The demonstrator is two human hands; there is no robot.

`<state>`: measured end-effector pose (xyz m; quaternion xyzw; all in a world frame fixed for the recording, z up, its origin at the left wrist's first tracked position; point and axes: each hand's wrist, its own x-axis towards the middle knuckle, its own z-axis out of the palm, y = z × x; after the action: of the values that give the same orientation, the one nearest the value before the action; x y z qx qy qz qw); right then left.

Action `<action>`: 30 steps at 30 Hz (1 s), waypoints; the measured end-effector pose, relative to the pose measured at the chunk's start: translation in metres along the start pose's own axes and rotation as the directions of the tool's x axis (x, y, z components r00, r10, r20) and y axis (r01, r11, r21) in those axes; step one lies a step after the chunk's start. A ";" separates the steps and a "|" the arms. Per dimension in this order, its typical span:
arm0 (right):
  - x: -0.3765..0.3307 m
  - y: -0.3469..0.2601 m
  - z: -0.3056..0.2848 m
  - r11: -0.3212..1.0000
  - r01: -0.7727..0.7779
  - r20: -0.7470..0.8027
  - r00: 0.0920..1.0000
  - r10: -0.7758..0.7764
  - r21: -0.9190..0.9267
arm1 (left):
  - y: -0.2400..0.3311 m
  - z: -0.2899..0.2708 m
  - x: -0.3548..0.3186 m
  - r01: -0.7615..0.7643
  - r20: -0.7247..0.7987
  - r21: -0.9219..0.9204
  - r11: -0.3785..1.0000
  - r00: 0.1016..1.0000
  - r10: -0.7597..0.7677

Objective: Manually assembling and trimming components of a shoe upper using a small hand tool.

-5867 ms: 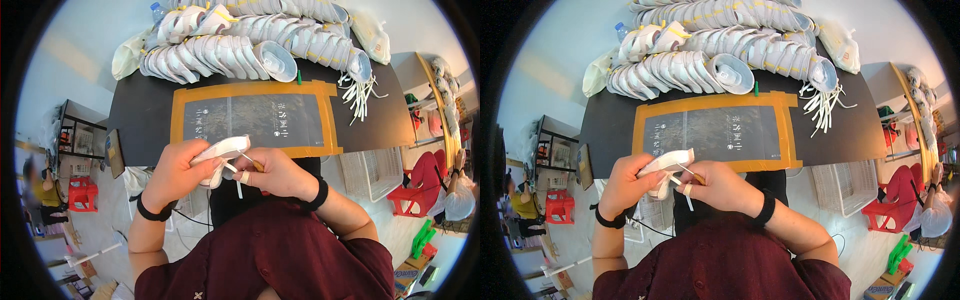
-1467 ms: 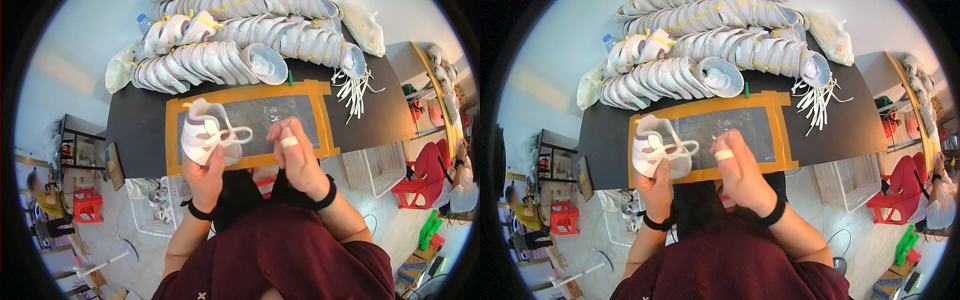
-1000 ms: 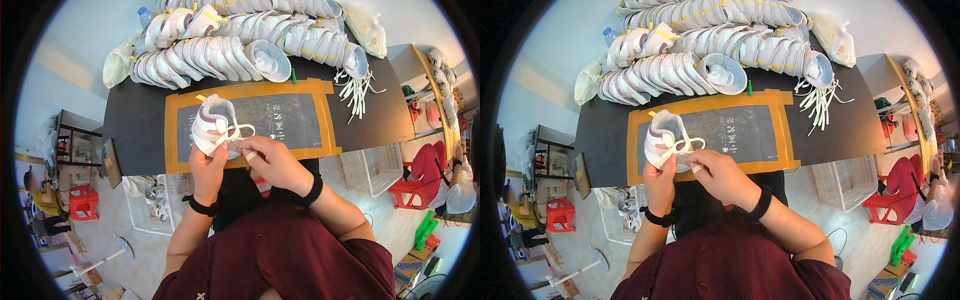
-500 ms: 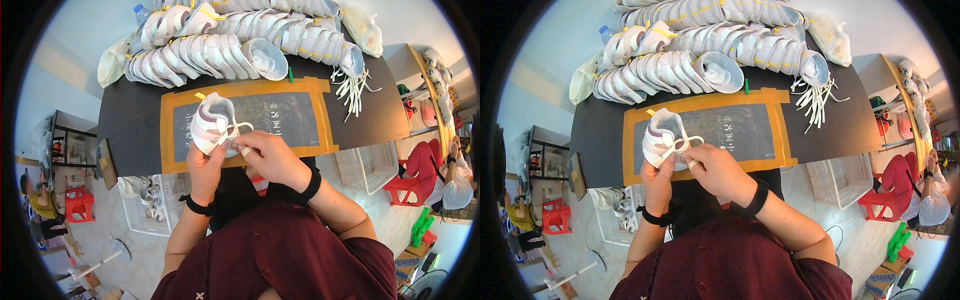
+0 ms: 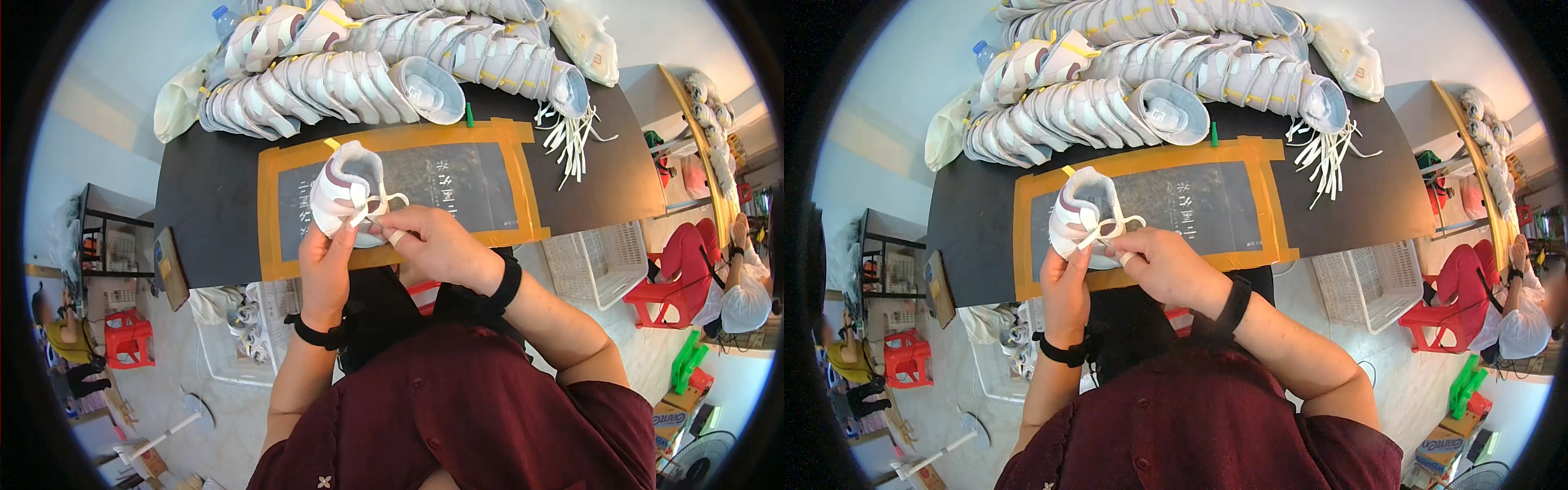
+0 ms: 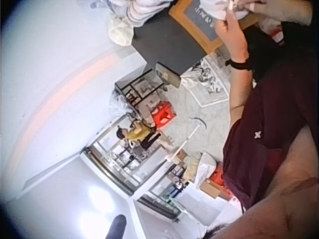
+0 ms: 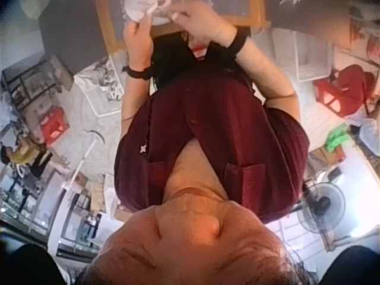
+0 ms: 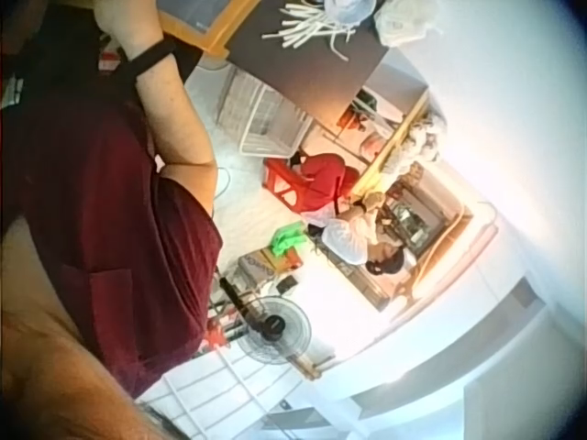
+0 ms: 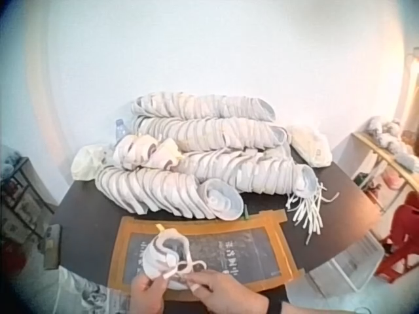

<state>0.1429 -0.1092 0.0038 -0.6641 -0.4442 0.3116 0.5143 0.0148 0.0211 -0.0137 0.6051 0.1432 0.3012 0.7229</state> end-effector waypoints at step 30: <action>0.065 -0.042 -0.024 0.727 -0.660 0.372 0.637 0.675 -0.190 | -0.013 0.005 0.002 -0.238 -0.028 0.692 0.681 0.934 0.355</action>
<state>0.1788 -0.0569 0.0536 -0.7075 -0.2720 0.6051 0.2437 0.0225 0.0171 -0.0243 0.8154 0.2005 0.3888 0.3792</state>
